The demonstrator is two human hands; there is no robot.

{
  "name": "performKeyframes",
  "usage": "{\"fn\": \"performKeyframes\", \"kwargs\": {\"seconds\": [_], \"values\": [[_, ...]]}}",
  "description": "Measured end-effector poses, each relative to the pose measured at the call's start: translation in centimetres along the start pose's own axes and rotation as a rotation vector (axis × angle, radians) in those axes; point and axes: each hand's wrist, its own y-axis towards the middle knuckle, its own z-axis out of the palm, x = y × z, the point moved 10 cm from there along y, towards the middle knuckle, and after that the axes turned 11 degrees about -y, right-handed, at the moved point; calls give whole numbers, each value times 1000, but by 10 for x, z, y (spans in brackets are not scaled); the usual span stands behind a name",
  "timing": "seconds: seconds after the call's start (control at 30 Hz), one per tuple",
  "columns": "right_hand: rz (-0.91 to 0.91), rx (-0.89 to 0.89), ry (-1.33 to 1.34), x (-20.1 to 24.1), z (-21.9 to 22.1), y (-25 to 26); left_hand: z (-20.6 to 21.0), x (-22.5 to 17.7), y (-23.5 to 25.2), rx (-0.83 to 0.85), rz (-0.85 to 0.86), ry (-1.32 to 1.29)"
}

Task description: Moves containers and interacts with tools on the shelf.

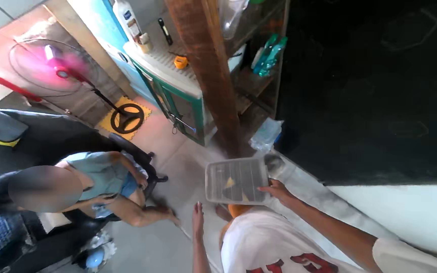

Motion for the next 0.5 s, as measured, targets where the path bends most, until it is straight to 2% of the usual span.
{"fn": "performKeyframes", "kwargs": {"seconds": [0.13, 0.3, 0.4, 0.5], "values": [[-138, 126, -144, 76, 29, 13, -32, -10, 29, -44, -29, -121], [-257, 249, -344, 158, 65, 37, -51, -31, 38, -82, -70, -222], [-283, 290, -345, 189, 81, 41, -58, -49, 44, -120, -33, -289], [-269, 287, -345, 195, 94, 47, -59, -77, 50, -102, 61, -287]]}}
